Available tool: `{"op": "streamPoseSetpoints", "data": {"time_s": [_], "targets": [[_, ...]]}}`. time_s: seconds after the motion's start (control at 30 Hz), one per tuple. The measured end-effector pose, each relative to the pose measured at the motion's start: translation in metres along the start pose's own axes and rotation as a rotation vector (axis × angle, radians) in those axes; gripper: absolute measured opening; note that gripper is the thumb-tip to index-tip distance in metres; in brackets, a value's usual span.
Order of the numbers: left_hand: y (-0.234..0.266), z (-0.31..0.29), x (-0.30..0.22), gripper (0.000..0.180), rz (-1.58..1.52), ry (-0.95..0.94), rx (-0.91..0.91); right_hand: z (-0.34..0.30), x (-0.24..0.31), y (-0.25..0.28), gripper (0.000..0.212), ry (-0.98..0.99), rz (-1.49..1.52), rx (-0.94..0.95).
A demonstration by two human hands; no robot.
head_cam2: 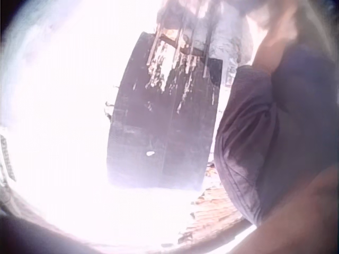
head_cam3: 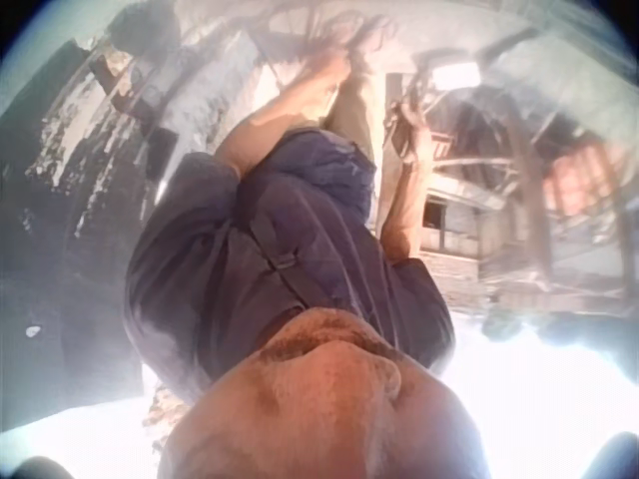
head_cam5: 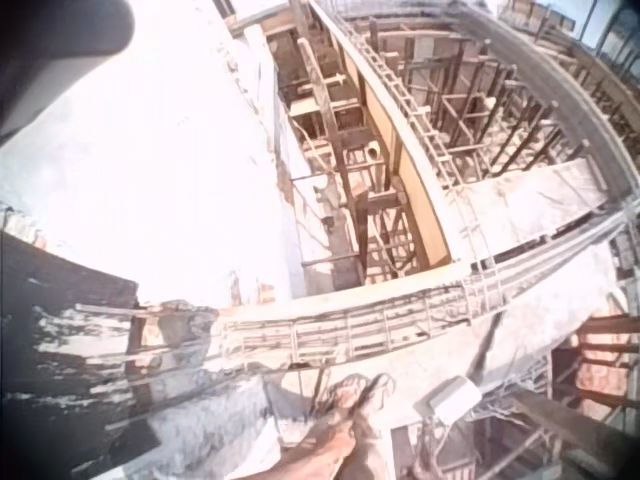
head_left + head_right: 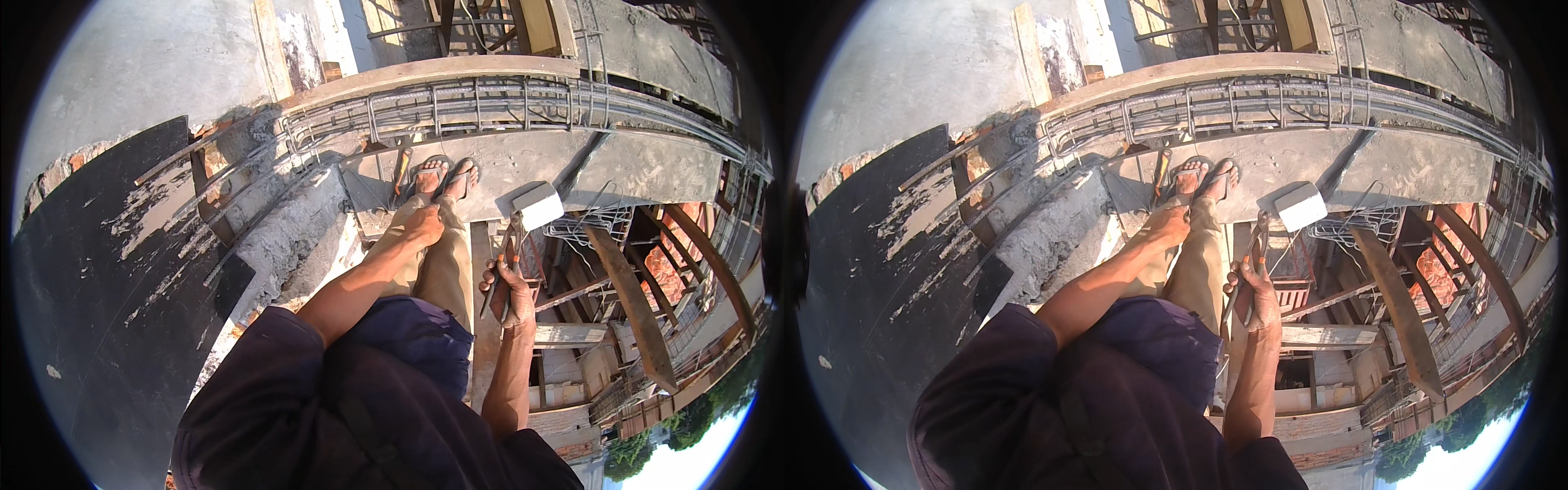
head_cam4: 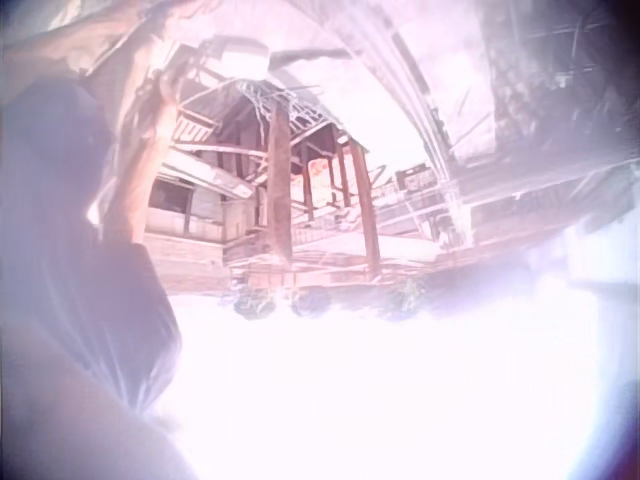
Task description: The person secures rebar mesh together using wire and pliers, twisting the wire around the intersections by hand and with the tool to tighten it.
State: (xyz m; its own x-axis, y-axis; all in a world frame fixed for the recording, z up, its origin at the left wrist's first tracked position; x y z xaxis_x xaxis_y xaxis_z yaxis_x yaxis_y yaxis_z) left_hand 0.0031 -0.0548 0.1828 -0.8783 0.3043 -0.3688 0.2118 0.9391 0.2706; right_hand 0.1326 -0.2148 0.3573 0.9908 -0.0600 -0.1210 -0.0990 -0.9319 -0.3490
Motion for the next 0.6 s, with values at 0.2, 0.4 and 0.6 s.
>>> {"op": "streamPoseSetpoints", "data": {"time_s": [0.2,0.4,0.6], "targets": [[-0.022,-0.016,-0.037,0.06,-0.173,-0.027,-0.076,0.015,0.013,0.029,0.023,0.0,-0.233,-0.257],[-0.065,-0.002,-0.051,0.056,-0.41,-0.02,-0.046,0.018,0.031,0.062,0.03,0.026,-0.312,-0.3],[-0.08,0.008,-0.071,0.028,-0.078,-0.373,-0.364,0.021,0.055,0.075,0.015,0.075,-0.437,-0.344]]}}
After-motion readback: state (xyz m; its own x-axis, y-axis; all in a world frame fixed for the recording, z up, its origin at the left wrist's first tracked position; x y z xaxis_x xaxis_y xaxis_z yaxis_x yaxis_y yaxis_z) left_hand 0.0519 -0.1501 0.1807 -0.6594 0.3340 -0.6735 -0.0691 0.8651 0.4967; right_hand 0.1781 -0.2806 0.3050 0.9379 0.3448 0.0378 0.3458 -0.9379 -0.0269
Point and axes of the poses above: each hand's wrist, its own z-axis towards the middle knuckle, its own y-axis out of the back of the hand, x = y × z, the point moved 7 cm from there along z, towards the middle knuckle, and after that the axes turned 10 degrees about -y, right-handed, at the moved point
